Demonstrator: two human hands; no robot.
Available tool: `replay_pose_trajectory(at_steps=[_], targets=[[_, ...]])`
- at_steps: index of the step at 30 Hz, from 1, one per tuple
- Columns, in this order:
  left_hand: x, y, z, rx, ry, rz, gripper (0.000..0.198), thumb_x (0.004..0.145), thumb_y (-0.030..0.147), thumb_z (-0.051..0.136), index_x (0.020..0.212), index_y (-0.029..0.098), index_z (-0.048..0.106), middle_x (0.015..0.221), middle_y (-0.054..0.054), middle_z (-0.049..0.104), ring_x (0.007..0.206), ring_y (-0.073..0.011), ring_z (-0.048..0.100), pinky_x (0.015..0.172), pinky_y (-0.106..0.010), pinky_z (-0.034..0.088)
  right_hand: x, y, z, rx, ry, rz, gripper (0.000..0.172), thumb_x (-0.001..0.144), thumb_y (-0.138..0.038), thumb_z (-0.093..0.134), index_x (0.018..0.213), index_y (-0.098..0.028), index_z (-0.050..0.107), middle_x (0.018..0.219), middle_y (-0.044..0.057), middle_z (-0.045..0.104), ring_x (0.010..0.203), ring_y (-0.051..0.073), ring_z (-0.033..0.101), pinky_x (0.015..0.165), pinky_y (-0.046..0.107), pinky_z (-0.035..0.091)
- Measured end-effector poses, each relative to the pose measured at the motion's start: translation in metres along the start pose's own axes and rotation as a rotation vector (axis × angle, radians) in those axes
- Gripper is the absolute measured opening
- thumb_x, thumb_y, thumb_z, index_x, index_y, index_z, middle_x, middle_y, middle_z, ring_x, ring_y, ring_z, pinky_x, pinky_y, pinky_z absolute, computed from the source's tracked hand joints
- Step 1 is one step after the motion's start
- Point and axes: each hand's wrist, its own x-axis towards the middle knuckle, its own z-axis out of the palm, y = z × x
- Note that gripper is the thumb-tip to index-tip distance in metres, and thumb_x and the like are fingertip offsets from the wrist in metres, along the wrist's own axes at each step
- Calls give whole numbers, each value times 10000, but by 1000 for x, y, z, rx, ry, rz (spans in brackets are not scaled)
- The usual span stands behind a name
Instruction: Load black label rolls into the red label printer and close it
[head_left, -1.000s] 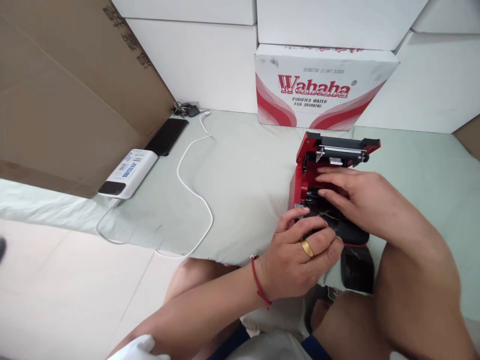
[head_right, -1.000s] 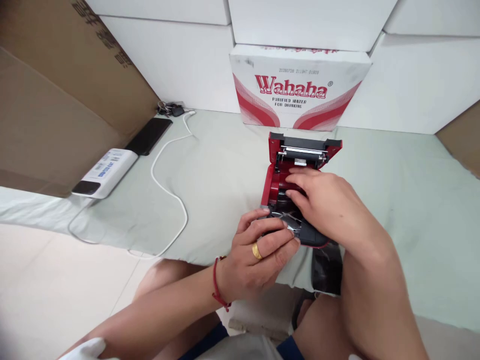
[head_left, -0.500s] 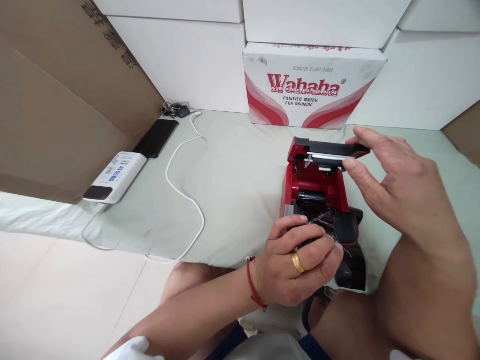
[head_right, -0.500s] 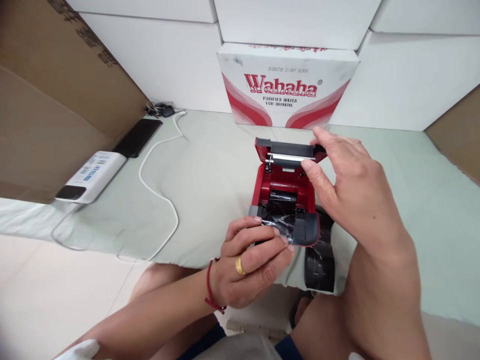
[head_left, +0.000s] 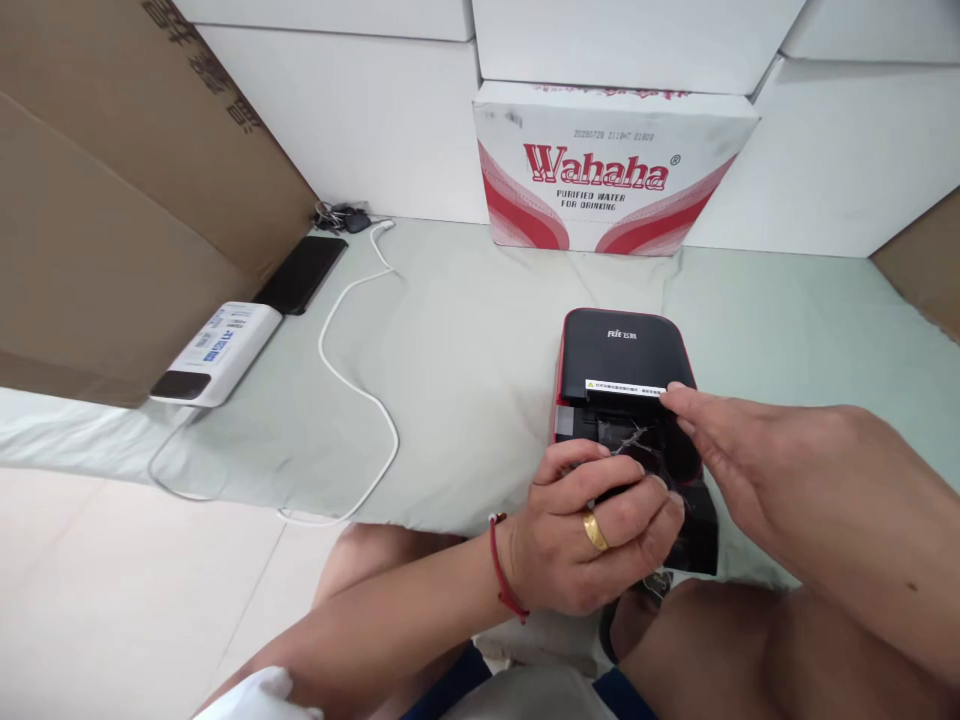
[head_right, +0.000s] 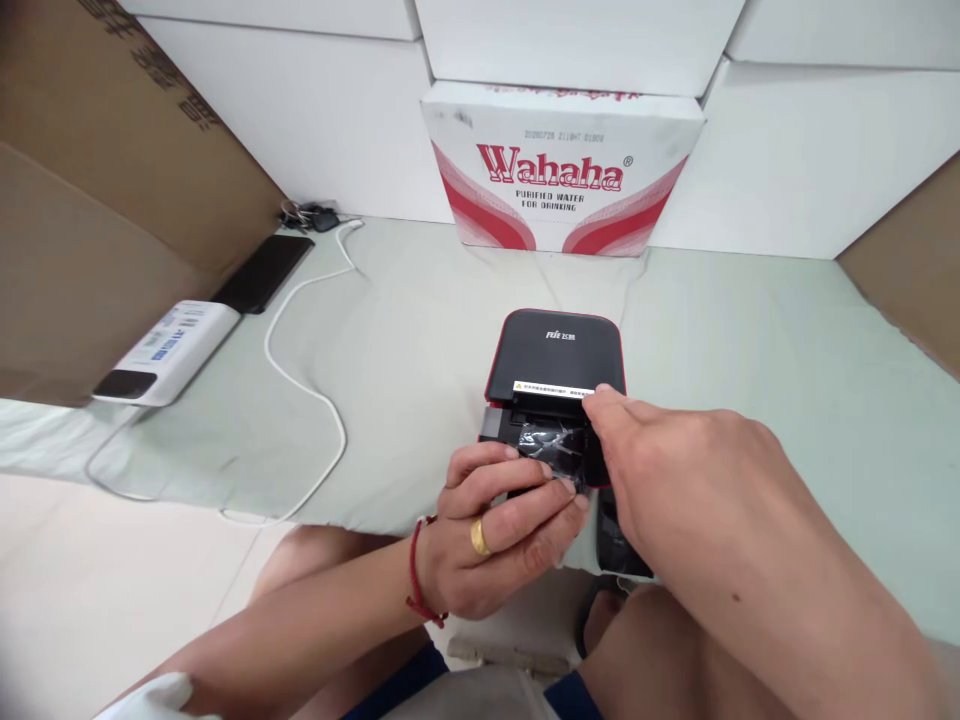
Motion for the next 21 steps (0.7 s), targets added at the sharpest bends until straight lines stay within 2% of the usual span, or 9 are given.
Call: replay_pose_trajectory(at_steps=[2, 4, 7, 10, 13, 16, 19, 21], targets=[[0, -3, 1, -42, -6, -22, 193, 1111, 144, 682, 1160, 222, 851, 1070, 1, 918, 1102, -167, 787, 1086, -353, 582, -2, -5, 3, -70, -136, -42, 330, 1004, -84, 501, 1030, -211, 805, 768, 88, 821, 394, 178, 542, 473, 352, 250], [0, -6, 1, -90, 2, -59, 156, 1103, 185, 695, 1197, 179, 820, 1041, -39, 901, 1067, -195, 785, 1031, -380, 595, -3, -8, 6, -106, -233, -77, 358, 967, -35, 516, 1109, -184, 809, 775, 96, 823, 442, 197, 613, 490, 344, 263], [2, -14, -2, -118, 61, -108, 266, 1122, 302, 691, 1312, 130, 760, 1043, -89, 878, 1034, -238, 774, 990, -424, 608, -5, -10, 7, -109, -236, -80, 454, 946, -24, 532, 1297, -142, 794, 795, 94, 837, 479, 242, 673, 497, 364, 291], [4, -22, -8, -137, 132, -197, 323, 1142, 293, 644, 1426, 147, 693, 1125, -119, 862, 1075, -253, 775, 991, -427, 616, -5, -13, 5, -65, -225, -46, 448, 960, 2, 503, 1271, -134, 795, 830, 94, 860, 463, 247, 677, 489, 385, 318], [7, -29, -9, -166, 188, -382, 248, 1154, 227, 628, 1393, 224, 698, 1159, -84, 840, 1100, -227, 773, 1013, -393, 616, -4, -14, 4, -27, -222, -30, 419, 1014, 1, 461, 1195, -147, 809, 825, 97, 865, 453, 242, 678, 473, 390, 327], [8, -36, -5, -250, 242, -671, 147, 1173, 276, 633, 1274, 278, 739, 1166, -44, 823, 1117, -213, 772, 1032, -378, 610, -3, -9, 4, 66, -160, -6, 421, 1078, -53, 439, 1162, -167, 835, 784, 77, 859, 458, 236, 696, 455, 384, 358], [7, -44, 0, -395, 240, -944, 152, 1127, 348, 696, 1241, 266, 754, 1258, -60, 811, 1222, -238, 769, 1106, -403, 600, -6, 2, 5, 236, -68, 61, 424, 1152, -159, 461, 1255, -205, 870, 783, 25, 870, 526, 218, 758, 497, 345, 478], [6, -50, 2, -480, 220, -1046, 204, 1074, 356, 727, 1248, 258, 765, 1331, -76, 789, 1284, -258, 755, 1150, -428, 592, -8, 9, 5, 336, -42, 108, 414, 1181, -226, 488, 1338, -233, 872, 892, 19, 916, 638, 219, 833, 585, 329, 576]])
